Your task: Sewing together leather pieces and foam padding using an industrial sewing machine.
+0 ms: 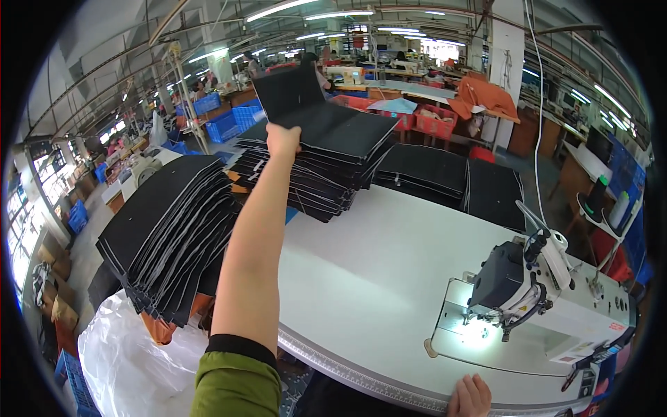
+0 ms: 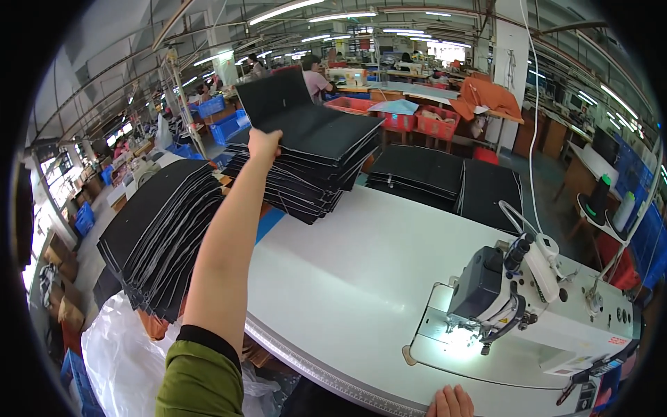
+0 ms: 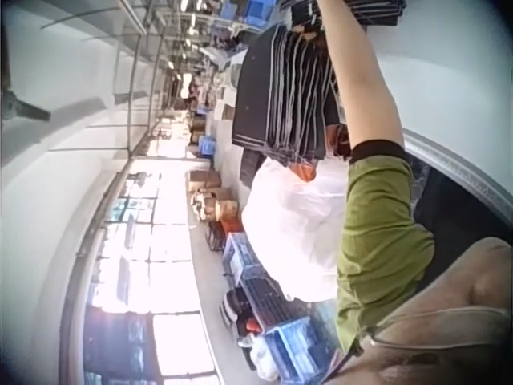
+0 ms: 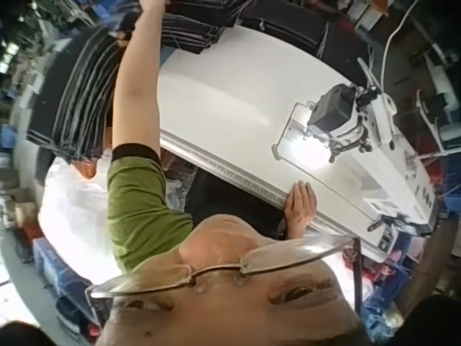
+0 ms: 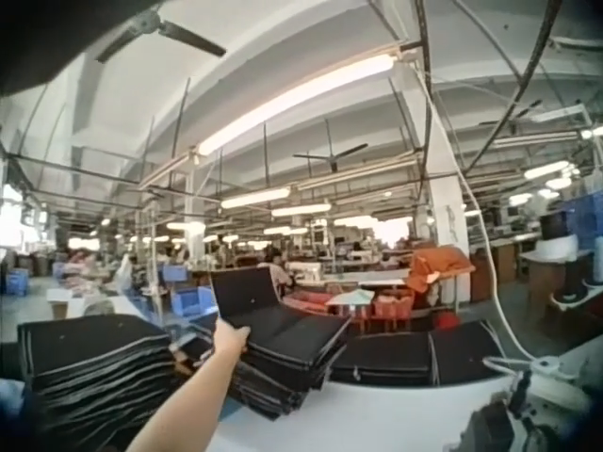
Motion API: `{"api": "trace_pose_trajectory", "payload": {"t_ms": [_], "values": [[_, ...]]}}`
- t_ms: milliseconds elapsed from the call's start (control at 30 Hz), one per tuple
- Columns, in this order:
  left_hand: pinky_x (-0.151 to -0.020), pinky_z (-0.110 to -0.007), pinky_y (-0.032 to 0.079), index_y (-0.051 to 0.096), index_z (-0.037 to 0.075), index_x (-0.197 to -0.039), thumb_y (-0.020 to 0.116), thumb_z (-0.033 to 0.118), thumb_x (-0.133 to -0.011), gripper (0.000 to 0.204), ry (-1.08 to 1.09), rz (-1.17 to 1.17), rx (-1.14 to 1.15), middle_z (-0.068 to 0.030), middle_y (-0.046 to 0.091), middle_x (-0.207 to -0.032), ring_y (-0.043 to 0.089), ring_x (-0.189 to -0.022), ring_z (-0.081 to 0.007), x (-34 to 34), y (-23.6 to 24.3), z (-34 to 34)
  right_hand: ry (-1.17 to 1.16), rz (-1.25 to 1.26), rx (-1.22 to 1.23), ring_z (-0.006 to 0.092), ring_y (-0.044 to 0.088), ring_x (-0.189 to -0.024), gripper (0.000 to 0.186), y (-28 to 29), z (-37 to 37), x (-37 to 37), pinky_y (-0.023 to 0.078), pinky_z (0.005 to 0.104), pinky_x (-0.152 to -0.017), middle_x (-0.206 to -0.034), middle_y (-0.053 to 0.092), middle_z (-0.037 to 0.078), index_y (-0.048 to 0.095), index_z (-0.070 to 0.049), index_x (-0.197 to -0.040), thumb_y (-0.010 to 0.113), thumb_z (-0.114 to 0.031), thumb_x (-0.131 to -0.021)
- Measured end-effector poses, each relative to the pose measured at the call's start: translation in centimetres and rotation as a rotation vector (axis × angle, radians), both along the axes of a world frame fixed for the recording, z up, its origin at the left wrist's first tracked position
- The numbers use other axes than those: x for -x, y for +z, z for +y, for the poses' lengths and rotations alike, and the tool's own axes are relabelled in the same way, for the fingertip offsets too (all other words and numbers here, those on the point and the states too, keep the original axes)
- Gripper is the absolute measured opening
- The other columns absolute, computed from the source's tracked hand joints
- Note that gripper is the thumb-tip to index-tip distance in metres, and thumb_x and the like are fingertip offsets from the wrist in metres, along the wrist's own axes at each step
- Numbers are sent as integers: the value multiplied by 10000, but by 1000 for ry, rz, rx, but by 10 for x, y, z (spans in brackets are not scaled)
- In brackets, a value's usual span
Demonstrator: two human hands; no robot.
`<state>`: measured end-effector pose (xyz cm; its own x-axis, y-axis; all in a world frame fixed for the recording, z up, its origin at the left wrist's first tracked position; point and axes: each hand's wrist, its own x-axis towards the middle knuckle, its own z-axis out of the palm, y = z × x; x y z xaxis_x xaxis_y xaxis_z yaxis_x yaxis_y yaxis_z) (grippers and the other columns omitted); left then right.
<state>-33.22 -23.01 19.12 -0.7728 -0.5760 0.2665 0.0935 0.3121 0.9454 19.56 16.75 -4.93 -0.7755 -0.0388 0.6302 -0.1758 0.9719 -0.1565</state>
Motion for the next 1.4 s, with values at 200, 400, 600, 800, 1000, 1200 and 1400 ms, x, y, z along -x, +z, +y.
{"api": "trace_pose_trajectory", "payload": {"t_ms": [200, 400, 600, 800, 1000, 1200, 1400], "values": [[-899, -476, 536, 549, 19, -1307, 701, 307, -880, 538, 88, 100, 451, -248, 705, -1089, 675, -1028, -456, -47, -19, -37, -3, -5, -30, 361, 675, -1142, 252, -10, 5, 0, 512, 429, -1017, -1173, 730, 138, 718, -10, -1141, 690, -43, -893], [-838, -468, 541, 652, 82, -1266, 653, 317, -892, 442, 314, 3, 1371, -157, 707, -1176, 663, -957, -414, -151, -7, -212, -73, 0, 360, 358, 671, -1153, 250, -6, -15, 1, 507, 430, -1025, -1181, 729, 138, 718, -15, -1151, 682, -54, -907], [-835, -422, 534, 716, 9, -1098, 680, 324, -874, 388, 69, -246, 1271, -151, 730, -1068, 656, -881, -381, -232, 2, -272, -133, -11, 606, 355, 666, -1163, 248, -7, -29, -4, 501, 433, -1033, -1189, 728, 137, 719, -23, -1162, 672, -68, -922], [-770, -372, 506, 724, -35, -980, 666, 271, -912, 319, -4, -145, 1027, -130, 735, -906, 630, -765, -284, -233, 19, -290, -45, 11, 242, 352, 660, -1175, 249, -9, -6, 1, 493, 438, -1041, -1203, 724, 138, 722, -36, -1172, 662, -87, -936], [-654, -316, 455, 699, -25, -959, 631, 143, -948, 182, -19, 89, 902, -69, 694, -817, 539, -651, -179, -268, 18, -212, 59, -2, 54, 354, 649, -1191, 259, -10, 4, 10, 485, 439, -1048, -1218, 717, 138, 721, -43, -1181, 658, -92, -935], [-736, -352, 537, 715, 1, -1076, 647, 107, -902, 214, -648, 357, 1101, -92, 734, -965, 685, -785, -250, -332, -78, -89, 315, 26, -8, 379, 661, -1152, 341, 39, -67, 36, 516, 431, -985, -1217, 715, 138, 656, -41, -1272, 652, -121, -940], [-864, -353, 548, 642, 39, -1085, 650, 171, -900, 227, -839, 260, 1122, -94, 689, -1138, 690, -1005, -281, -384, -207, 24, 521, 66, -202, 378, 587, -1203, 364, 61, -164, 96, 472, 501, -1039, -1270, 637, 101, 670, -74, -1193, 696, -103, -831]]}}
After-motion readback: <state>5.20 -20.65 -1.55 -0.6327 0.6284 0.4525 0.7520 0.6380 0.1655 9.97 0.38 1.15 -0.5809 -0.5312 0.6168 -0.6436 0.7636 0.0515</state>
